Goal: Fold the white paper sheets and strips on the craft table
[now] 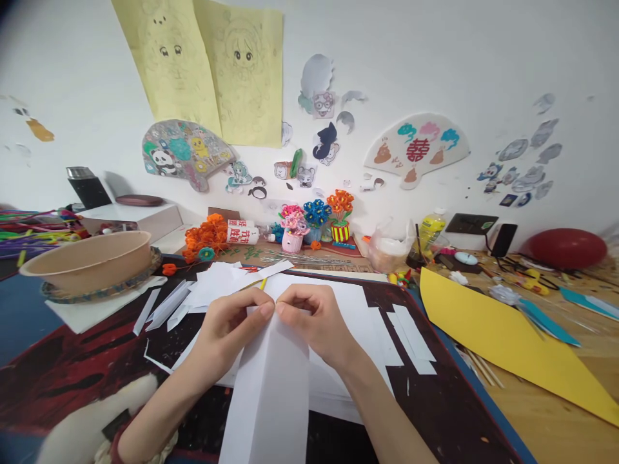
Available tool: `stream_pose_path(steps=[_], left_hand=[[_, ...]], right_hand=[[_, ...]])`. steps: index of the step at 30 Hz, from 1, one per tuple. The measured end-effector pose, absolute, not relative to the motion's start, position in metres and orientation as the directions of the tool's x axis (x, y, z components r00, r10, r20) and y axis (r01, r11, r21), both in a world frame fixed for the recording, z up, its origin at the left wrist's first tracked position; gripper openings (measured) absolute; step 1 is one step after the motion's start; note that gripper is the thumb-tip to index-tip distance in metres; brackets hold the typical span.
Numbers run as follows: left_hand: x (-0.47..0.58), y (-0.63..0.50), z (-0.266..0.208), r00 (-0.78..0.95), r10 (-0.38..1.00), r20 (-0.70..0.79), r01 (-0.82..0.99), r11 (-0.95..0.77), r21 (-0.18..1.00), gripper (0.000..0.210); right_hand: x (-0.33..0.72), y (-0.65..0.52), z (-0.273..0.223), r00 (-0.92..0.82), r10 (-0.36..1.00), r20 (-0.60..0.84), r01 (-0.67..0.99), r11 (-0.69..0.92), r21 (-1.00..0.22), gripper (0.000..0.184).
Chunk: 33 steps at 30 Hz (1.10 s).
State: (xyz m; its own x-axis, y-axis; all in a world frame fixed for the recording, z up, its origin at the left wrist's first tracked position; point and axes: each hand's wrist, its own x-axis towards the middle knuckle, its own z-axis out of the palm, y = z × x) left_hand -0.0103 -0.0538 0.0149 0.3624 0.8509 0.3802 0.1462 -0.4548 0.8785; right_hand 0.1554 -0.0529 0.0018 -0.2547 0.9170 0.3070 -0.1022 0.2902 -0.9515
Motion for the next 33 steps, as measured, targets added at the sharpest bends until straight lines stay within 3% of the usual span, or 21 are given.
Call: stream_pose_path(steps=[4,9,19,33], left_hand=[[-0.011,-0.049,0.015,0.304,0.887,0.348,0.135,-0.402,0.906,0.027],[-0.007,-0.047,0.010,0.267,0.930,0.254,-0.014,-0.259,0.966,0.029],[-0.004,-0.048,0.002,0.177,0.935,0.308,0.037,-0.319,0.947,0.029],[-0.003,-0.049,-0.003,0.130,0.924,0.359,0.065,-0.369,0.927,0.028]], right_hand=[[0.158,-0.052,0.006,-0.285,0.926,0.247,-0.100,0.228,-0.969,0.019],[0.159,-0.049,0.006,-0.240,0.946,0.217,-0.120,0.193,-0.974,0.024],[0.155,-0.045,-0.002,-0.223,0.960,0.168,-0.251,0.110,-0.962,0.023],[0.151,-0.047,-0.003,-0.181,0.972,0.153,-0.308,0.092,-0.947,0.022]])
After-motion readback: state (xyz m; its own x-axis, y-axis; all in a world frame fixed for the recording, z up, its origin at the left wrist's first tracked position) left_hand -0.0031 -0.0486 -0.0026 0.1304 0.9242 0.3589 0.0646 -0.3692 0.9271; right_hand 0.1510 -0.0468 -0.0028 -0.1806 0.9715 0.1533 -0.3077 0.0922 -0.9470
